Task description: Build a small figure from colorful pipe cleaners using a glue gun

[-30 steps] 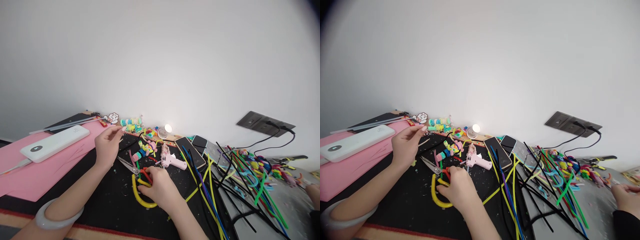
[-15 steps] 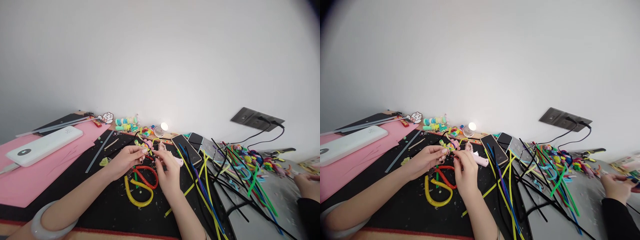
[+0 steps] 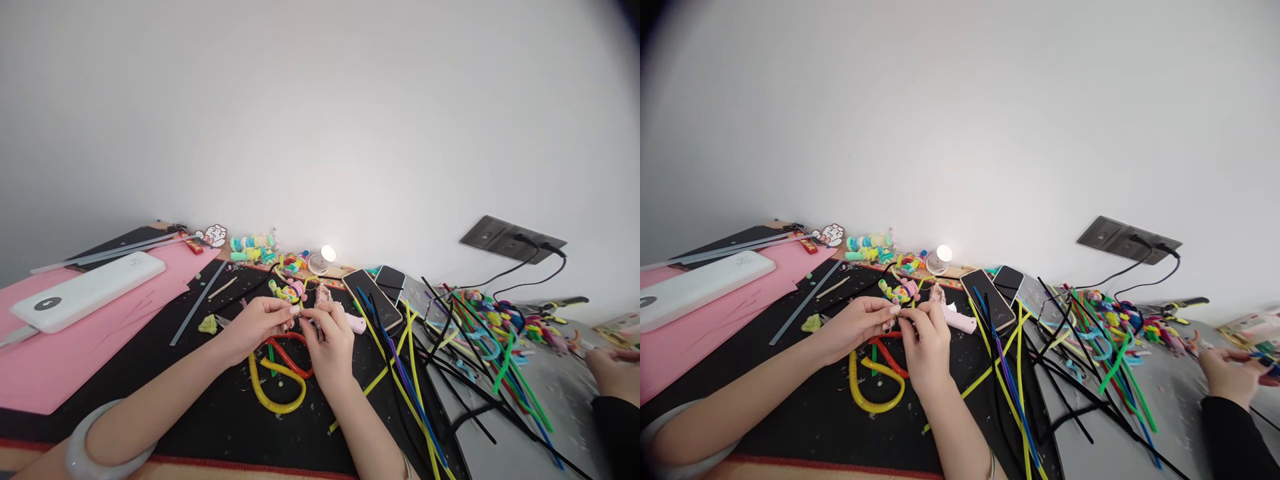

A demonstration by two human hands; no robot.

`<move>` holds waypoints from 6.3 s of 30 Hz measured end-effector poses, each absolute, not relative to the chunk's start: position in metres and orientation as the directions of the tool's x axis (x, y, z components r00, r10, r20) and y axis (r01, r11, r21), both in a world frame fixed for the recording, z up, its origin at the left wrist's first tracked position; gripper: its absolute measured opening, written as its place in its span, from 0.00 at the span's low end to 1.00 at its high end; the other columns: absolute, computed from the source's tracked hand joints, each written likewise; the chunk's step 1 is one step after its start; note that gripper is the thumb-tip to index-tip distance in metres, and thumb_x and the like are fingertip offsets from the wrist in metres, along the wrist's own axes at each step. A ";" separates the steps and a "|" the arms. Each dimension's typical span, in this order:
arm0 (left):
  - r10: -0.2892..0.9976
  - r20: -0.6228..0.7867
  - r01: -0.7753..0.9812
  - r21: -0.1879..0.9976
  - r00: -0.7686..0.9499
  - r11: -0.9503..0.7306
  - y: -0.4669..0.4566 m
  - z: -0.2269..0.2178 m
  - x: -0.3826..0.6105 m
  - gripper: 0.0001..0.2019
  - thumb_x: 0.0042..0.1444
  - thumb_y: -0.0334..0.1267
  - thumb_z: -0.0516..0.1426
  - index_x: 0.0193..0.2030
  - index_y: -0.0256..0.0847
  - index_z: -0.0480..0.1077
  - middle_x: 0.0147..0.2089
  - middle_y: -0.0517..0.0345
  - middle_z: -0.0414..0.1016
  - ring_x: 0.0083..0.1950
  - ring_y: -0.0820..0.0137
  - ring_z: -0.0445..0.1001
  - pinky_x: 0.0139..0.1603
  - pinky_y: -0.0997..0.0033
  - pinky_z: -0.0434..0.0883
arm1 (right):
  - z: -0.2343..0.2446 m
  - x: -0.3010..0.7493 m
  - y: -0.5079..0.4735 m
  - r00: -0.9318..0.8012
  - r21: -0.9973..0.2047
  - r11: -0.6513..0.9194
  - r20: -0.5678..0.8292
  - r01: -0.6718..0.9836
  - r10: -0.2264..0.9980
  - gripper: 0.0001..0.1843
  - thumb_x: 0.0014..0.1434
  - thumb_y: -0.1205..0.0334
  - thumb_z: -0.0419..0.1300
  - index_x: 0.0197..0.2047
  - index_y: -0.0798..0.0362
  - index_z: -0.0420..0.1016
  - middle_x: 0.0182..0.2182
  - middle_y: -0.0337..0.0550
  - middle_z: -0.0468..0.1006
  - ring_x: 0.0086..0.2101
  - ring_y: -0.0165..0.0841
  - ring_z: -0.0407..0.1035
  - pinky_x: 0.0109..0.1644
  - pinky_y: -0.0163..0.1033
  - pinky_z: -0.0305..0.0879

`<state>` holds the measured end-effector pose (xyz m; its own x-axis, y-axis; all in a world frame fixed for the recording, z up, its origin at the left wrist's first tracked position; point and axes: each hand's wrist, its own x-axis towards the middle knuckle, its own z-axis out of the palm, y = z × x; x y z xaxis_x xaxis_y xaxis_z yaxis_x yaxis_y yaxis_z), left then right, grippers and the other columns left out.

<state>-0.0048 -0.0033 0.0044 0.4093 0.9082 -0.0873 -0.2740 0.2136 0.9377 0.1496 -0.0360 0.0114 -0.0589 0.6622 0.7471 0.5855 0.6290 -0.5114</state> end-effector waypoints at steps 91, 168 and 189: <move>0.953 0.299 0.634 0.730 0.043 -0.257 0.013 0.012 -0.029 0.21 0.55 0.50 0.53 0.49 0.40 0.74 0.33 0.57 0.74 0.30 0.67 0.70 0.33 0.71 0.68 | 0.002 0.178 -0.014 0.280 -0.901 0.272 0.373 0.338 0.885 0.08 0.54 0.60 0.60 0.31 0.56 0.77 0.29 0.42 0.73 0.28 0.30 0.65 0.29 0.35 0.63; 0.883 0.441 0.513 0.728 0.158 -0.455 0.008 0.007 -0.024 0.14 0.59 0.44 0.54 0.49 0.44 0.72 0.40 0.57 0.71 0.31 0.71 0.67 0.35 0.70 0.68 | -0.004 0.180 -0.011 0.192 -0.985 0.174 0.170 -0.003 0.966 0.19 0.57 0.50 0.60 0.46 0.54 0.77 0.40 0.47 0.76 0.35 0.33 0.70 0.31 0.33 0.68; 0.893 0.423 0.494 0.749 0.154 -0.441 0.009 0.006 -0.024 0.14 0.59 0.44 0.55 0.49 0.43 0.72 0.37 0.58 0.70 0.31 0.70 0.67 0.34 0.70 0.67 | 0.002 0.177 -0.014 0.173 -0.970 0.237 0.244 0.059 0.954 0.19 0.57 0.47 0.59 0.38 0.55 0.79 0.31 0.44 0.75 0.29 0.30 0.66 0.28 0.33 0.65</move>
